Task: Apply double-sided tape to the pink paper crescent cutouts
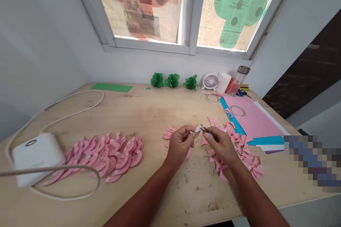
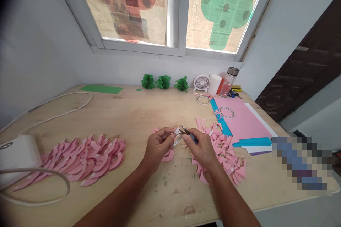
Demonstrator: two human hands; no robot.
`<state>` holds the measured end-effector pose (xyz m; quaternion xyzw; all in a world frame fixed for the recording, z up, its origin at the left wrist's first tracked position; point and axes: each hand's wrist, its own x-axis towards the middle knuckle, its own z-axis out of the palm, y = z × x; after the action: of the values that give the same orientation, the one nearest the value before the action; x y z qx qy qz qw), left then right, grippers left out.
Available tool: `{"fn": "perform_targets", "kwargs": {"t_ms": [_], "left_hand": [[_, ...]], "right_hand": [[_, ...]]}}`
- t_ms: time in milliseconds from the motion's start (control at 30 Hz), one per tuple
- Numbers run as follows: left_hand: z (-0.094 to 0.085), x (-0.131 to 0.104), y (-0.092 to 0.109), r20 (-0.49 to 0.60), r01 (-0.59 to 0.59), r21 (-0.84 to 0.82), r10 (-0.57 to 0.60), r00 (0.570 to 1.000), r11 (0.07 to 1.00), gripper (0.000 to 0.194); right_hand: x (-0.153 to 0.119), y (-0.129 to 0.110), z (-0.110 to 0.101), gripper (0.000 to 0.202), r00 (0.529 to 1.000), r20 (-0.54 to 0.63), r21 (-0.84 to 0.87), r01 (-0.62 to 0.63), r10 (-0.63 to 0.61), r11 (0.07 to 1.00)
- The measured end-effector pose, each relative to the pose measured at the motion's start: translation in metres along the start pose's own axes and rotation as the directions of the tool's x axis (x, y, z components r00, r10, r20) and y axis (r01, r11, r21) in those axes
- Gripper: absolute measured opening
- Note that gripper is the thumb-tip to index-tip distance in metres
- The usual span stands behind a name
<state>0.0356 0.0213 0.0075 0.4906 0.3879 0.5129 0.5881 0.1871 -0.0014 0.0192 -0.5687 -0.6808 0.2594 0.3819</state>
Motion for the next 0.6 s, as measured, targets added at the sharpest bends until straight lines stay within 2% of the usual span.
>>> {"fn": "perform_targets", "kwargs": {"t_ms": [600], "left_hand": [[0.0014, -0.0007, -0.0006, 0.002, 0.003, -0.004, -0.003, 1.000, 1.000, 0.014]], "right_hand": [[-0.0005, 0.0039, 0.0016, 0.035, 1.000, 0.010, -0.027, 0.007, -0.006, 1.000]]}}
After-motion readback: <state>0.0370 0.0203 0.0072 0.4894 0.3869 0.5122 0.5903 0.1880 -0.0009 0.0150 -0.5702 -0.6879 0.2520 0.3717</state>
